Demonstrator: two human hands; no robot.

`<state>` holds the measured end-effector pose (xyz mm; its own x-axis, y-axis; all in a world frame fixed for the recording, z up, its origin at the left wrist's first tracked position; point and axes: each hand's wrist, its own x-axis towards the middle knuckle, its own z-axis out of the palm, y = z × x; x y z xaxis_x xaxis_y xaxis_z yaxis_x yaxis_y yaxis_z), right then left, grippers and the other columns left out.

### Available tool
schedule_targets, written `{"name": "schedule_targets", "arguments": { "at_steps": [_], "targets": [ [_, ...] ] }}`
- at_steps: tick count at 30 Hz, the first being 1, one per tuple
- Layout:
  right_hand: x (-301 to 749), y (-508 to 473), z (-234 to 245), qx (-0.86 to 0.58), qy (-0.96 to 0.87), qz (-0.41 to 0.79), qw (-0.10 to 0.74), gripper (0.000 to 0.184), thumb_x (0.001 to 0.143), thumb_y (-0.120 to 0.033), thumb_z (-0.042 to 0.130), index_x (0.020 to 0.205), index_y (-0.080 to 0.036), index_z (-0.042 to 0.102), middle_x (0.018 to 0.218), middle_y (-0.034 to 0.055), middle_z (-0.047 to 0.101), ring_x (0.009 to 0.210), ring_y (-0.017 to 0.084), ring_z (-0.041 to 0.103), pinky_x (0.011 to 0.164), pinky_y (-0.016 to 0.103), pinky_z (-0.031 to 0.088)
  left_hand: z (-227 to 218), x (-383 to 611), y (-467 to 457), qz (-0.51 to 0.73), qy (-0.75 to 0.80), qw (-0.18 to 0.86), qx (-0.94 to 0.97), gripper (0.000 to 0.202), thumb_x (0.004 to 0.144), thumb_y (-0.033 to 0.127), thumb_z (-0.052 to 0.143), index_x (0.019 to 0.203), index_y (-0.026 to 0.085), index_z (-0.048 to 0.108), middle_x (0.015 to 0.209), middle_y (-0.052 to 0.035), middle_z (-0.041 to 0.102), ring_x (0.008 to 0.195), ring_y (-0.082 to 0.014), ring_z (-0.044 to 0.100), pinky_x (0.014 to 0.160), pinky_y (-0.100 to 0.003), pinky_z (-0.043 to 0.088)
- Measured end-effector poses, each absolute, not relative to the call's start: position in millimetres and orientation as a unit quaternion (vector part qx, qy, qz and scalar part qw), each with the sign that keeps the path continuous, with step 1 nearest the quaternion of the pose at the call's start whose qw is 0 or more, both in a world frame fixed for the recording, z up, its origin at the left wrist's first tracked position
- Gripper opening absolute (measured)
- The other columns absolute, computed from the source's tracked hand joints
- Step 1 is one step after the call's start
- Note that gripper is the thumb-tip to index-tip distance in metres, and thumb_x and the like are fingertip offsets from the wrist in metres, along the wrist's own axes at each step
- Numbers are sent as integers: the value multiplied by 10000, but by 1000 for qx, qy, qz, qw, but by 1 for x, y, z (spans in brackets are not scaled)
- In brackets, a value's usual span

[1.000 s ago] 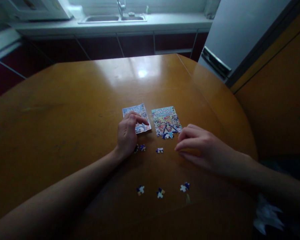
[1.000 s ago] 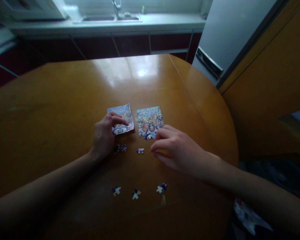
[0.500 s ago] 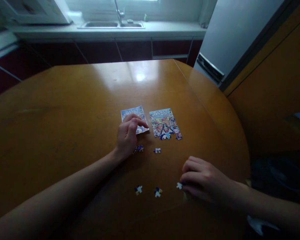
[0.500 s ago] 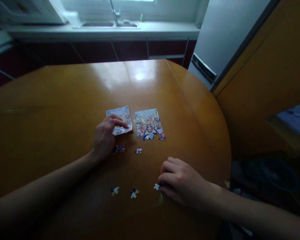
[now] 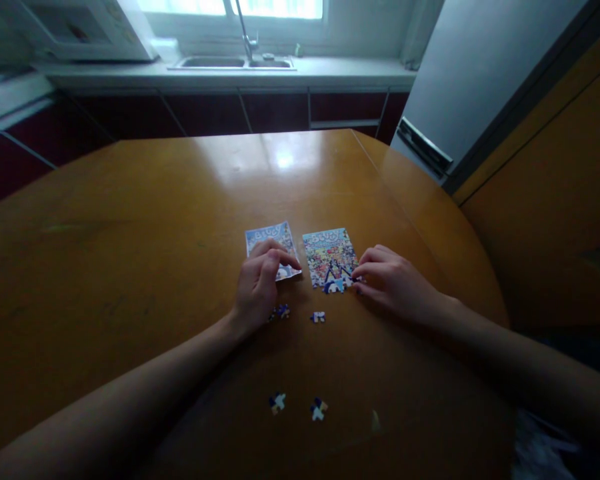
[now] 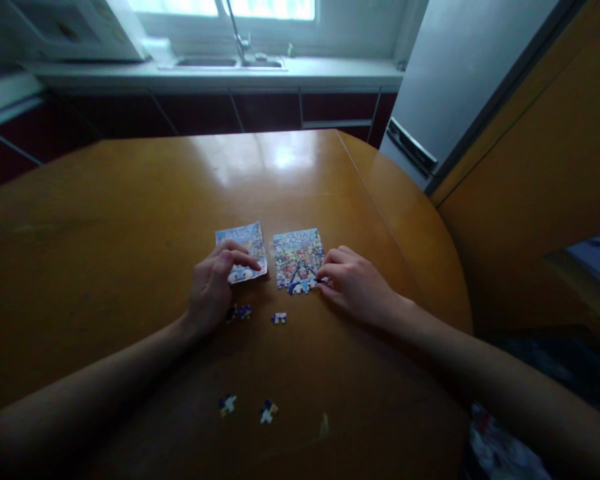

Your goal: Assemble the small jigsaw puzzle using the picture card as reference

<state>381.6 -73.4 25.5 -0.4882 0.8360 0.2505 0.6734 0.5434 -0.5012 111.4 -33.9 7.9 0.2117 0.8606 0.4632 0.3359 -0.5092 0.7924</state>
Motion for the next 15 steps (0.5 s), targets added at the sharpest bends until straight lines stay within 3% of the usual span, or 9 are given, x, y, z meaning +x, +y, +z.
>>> {"name": "schedule_targets", "arguments": {
  "at_steps": [15],
  "targets": [
    [383,-78,19,-454,-845,172,225,164,900,-180,621,1007,-183,744,986,83,633,948,214,550,824,368,487,10,112,-34,486,397,286,724,479,1031,344,358,740,220,717,829,-38,604,825,-183,576,787,-352,443]
  ]
}}
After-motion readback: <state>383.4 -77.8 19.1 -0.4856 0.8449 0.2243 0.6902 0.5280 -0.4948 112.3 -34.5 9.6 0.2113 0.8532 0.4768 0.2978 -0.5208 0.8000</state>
